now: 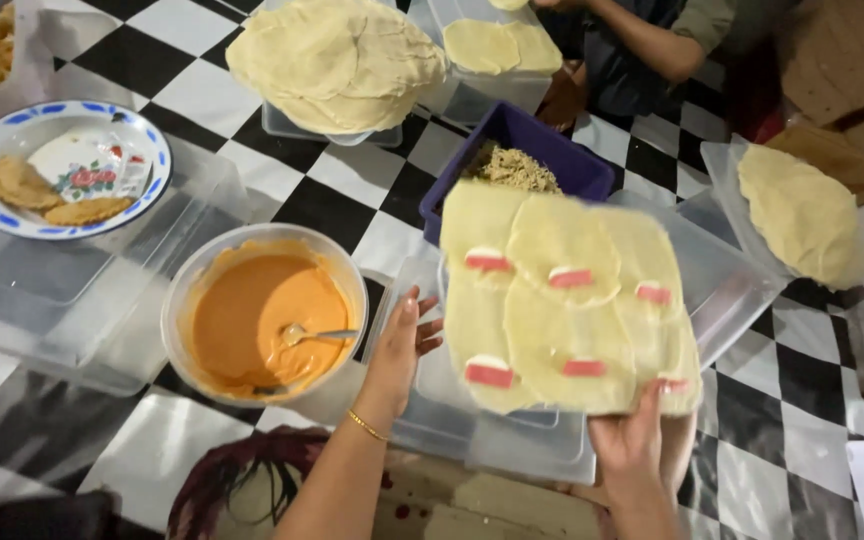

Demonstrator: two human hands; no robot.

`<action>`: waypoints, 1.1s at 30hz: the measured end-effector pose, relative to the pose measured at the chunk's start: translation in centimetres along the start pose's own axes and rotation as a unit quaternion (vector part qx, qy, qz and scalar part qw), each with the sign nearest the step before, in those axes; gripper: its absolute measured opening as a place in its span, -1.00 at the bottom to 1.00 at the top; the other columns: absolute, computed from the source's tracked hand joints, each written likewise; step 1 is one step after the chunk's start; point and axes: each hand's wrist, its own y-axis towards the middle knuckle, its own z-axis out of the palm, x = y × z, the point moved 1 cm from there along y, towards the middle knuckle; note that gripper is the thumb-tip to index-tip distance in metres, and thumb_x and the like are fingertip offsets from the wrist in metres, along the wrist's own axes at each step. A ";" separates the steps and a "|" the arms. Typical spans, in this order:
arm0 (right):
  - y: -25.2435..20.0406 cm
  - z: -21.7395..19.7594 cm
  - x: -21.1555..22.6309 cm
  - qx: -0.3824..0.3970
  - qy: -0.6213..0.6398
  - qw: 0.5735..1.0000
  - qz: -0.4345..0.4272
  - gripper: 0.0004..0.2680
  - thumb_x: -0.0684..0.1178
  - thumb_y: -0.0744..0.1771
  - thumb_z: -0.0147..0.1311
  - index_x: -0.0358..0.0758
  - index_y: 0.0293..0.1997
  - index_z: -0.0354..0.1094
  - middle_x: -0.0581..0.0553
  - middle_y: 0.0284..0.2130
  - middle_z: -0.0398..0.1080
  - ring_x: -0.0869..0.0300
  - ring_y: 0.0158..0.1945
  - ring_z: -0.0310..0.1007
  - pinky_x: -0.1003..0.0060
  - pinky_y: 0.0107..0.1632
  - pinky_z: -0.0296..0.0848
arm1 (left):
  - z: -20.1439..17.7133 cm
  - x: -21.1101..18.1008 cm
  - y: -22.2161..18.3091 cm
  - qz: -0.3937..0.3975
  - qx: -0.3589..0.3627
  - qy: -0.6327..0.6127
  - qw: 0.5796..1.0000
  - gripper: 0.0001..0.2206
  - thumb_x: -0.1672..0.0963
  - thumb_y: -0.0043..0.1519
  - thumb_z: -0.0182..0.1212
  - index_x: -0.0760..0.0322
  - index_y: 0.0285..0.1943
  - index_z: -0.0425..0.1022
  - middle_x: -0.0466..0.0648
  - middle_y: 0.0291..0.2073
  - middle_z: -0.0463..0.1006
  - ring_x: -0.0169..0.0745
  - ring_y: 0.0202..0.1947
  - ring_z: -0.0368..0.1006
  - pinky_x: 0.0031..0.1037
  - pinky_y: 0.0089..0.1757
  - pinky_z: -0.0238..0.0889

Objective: Rolling risoles by placing filling on dough wrappers and folding them into cylinders.

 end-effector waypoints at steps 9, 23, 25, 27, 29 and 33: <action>-7.9 -3.5 -4.3 -0.071 0.011 0.997 0.038 -0.67 0.20 0.40 0.04 -0.13 0.24 0.32 0.07 0.06 0.51 0.40 0.00 0.52 0.53 0.04 0.52 | -1.4 0.2 -2.9 -0.051 -0.025 0.334 0.941 -0.29 -0.14 0.25 -0.01 0.41 0.45 0.18 0.14 0.36 0.37 -0.07 0.31 0.35 -0.39 0.19 0.22; -11.9 -0.9 -4.8 -0.080 -0.137 0.944 0.289 -0.66 0.11 0.40 -0.09 -0.29 0.24 0.16 -0.32 0.05 0.32 -0.01 0.15 0.30 0.10 0.23 0.31 | -4.1 3.4 0.4 0.044 -0.027 0.492 0.869 -0.19 -0.13 0.27 0.12 0.67 0.45 0.05 0.38 0.35 0.23 0.23 0.33 0.24 -0.24 0.26 0.11; -10.5 -2.9 -4.0 -0.078 -0.198 0.920 0.330 -0.59 0.18 0.40 -0.17 -0.31 0.30 0.12 -0.47 0.12 0.28 -0.16 0.24 0.26 0.03 0.24 0.23 | -3.7 3.4 0.0 0.053 -0.029 0.514 0.856 -0.14 -0.15 0.27 0.11 0.70 0.46 0.00 0.44 0.32 0.21 0.31 0.28 0.27 -0.20 0.23 0.14; -8.3 -7.9 -3.7 -0.005 -0.226 0.862 0.453 -0.45 0.31 0.35 -0.09 -0.55 0.20 0.21 -0.52 0.09 0.43 -0.03 -0.06 0.45 0.24 -0.08 0.44 | -2.5 2.7 -1.1 0.043 -0.024 0.588 0.807 -0.20 -0.12 0.27 0.12 0.59 0.49 0.03 0.43 0.48 -0.13 0.50 0.43 -0.11 0.00 0.32 -0.19; -7.6 -8.9 -3.1 0.022 -0.263 0.829 0.493 -0.45 0.26 0.36 -0.12 -0.60 0.24 0.25 -0.52 0.02 0.47 0.02 -0.16 0.47 0.27 -0.14 0.47 | -2.2 1.1 -2.8 0.062 -0.006 0.609 0.790 -0.21 -0.14 0.26 0.10 0.47 0.51 0.05 0.42 0.48 -0.09 0.58 0.44 -0.19 0.11 0.28 -0.17; -5.8 -10.8 -1.0 0.088 -0.392 0.726 0.558 -0.52 0.20 0.36 -0.14 -0.56 0.12 0.43 -0.51 -0.21 0.52 -0.03 -0.22 0.42 0.19 -0.14 0.39 | -3.0 -9.6 -8.1 0.064 0.058 0.615 0.784 -0.25 -0.20 0.25 0.04 0.19 0.55 0.10 0.15 0.57 -0.15 0.43 0.52 -0.38 0.22 0.29 -0.29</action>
